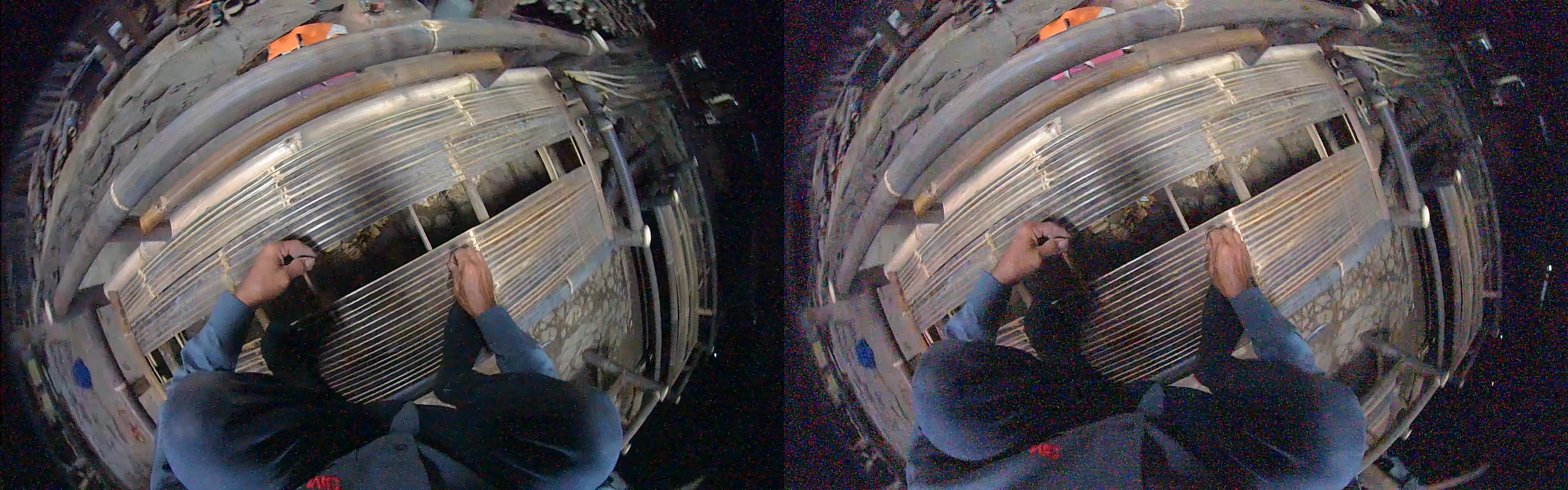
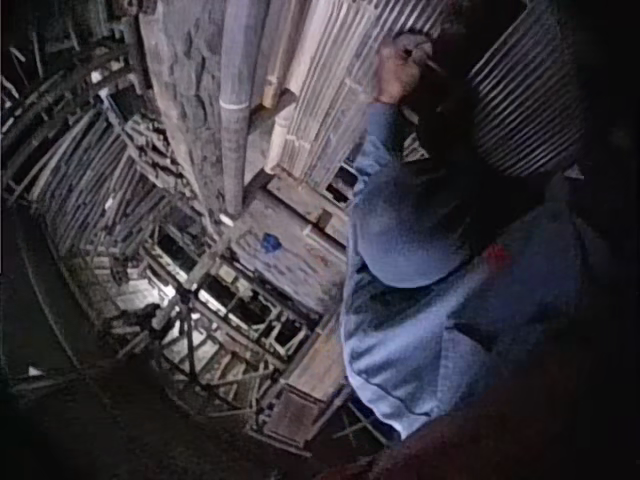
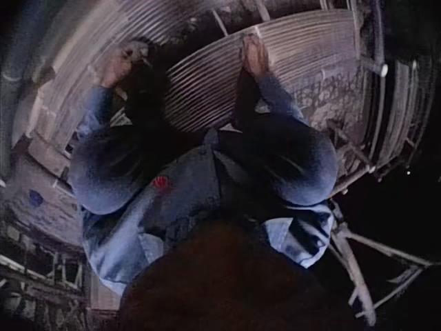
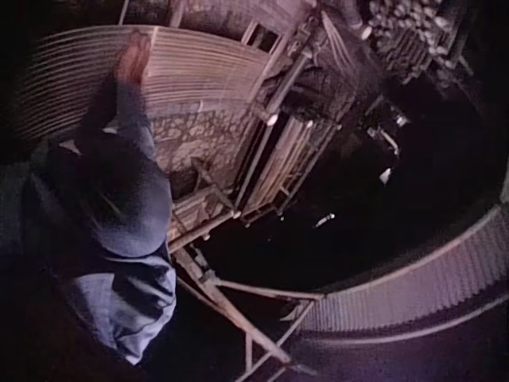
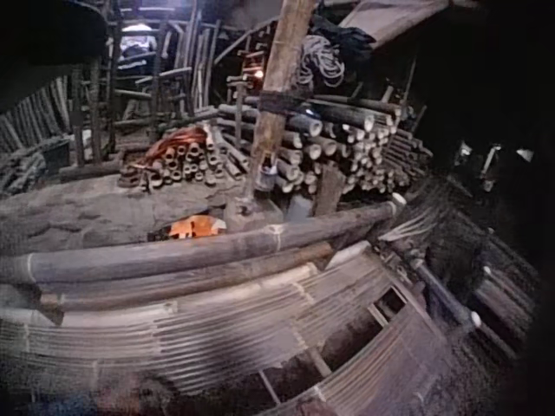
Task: The person weaves thin bamboo strips into a large frame, securing the strips by threading and tying twine around the bamboo supports.
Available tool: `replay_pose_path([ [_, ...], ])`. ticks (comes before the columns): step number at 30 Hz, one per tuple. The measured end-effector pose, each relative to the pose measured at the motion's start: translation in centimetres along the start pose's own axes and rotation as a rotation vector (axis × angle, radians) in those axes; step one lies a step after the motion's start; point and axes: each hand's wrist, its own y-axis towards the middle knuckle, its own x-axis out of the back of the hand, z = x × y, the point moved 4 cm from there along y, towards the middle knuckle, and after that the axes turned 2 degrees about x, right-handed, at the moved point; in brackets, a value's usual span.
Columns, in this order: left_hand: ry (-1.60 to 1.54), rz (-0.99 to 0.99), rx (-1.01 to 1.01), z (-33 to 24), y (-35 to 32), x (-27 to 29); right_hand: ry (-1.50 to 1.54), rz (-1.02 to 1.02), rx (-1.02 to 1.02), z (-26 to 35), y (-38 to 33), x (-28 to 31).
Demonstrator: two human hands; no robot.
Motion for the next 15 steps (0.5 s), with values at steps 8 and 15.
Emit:
replay_pose_path([
  [8,-0.047,-0.055,0.055,-2.0,0.3,-6.2,0.175,0.488,0.032,-5.8,-0.4,9.5],
  [15,0.115,-0.075,-0.112,-10.7,4.7,-16.9,0.809,0.482,-0.013,-6.7,0.4,15.6],
])
